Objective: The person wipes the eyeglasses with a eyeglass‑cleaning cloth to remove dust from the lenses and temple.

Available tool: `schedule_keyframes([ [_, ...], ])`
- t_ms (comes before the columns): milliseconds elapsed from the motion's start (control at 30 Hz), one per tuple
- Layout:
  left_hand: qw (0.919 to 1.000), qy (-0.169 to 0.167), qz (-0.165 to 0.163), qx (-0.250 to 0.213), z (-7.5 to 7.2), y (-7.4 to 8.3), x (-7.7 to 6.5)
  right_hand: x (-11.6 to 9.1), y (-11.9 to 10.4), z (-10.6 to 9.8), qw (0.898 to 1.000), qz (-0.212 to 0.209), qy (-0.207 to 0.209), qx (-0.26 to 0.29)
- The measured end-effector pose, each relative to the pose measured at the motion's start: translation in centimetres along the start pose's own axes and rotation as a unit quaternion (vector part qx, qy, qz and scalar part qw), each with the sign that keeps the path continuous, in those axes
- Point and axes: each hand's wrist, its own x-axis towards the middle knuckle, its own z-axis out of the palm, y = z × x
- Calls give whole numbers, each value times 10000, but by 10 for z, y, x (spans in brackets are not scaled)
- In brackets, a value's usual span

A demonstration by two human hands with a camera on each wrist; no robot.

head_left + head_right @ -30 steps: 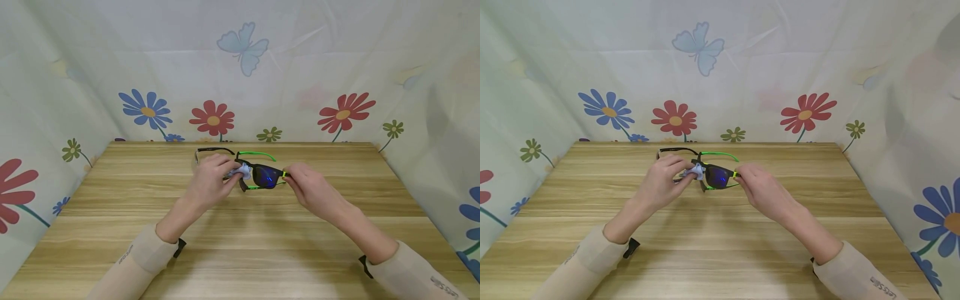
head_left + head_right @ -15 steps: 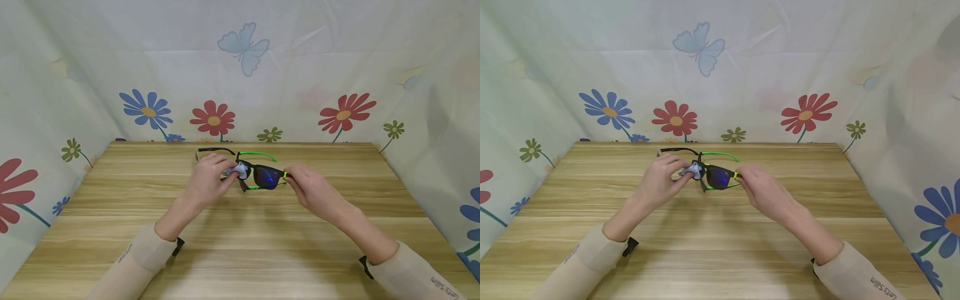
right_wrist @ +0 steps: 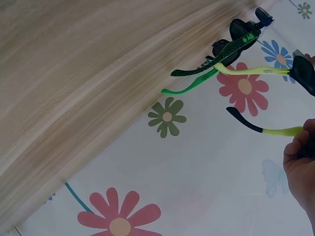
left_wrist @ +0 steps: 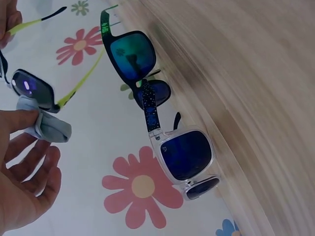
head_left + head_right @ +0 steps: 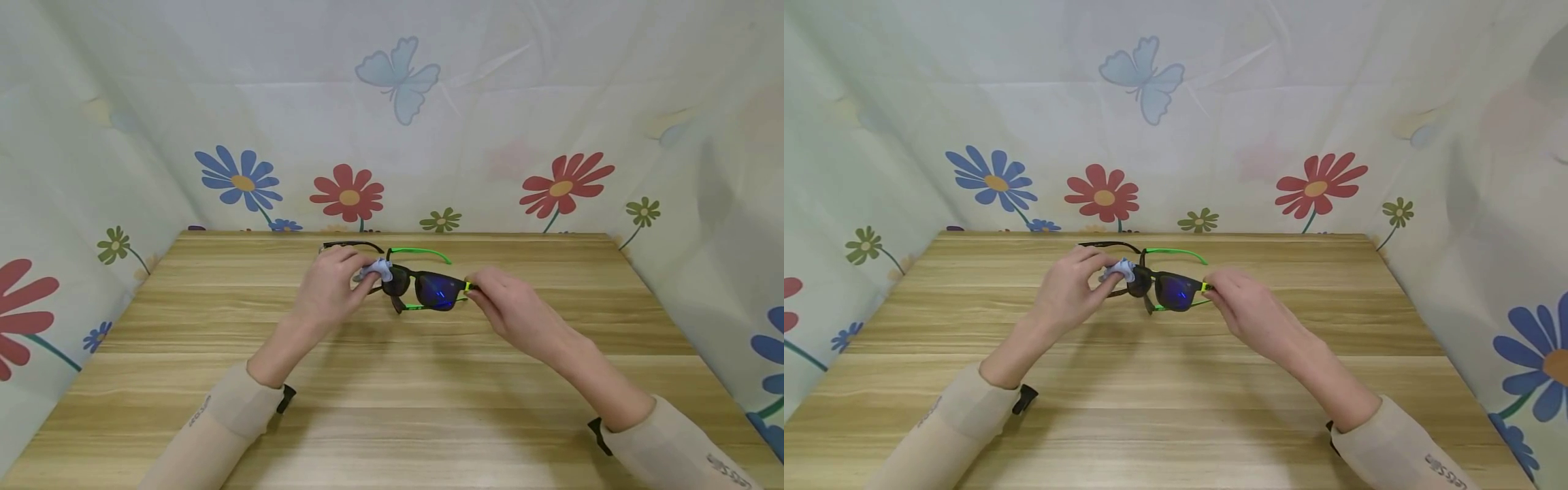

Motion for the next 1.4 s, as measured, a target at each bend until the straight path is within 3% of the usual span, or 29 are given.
schedule_keyframes([
  [167,9997,163,113,-155,-1,2,1,-1,1,1,9999,-74,-58,37],
  [367,9975,280,514,-396,-5,13,4,0,0,4,9996,-218,-142,79],
  [533,9930,180,969,-657,-7,22,6,1,-1,4,9990,-263,-283,235],
  [667,9909,17,1100,-777,-8,25,6,1,-1,3,9984,-294,-370,326],
  [767,9908,-212,1092,-766,-9,25,5,0,0,2,9980,-298,-441,348],
  [1033,9836,-1203,1039,-854,-11,23,4,0,0,0,9965,-468,-612,336],
  [1400,9575,-2487,1202,-833,-14,22,2,1,-4,1,9943,-802,-701,48],
])
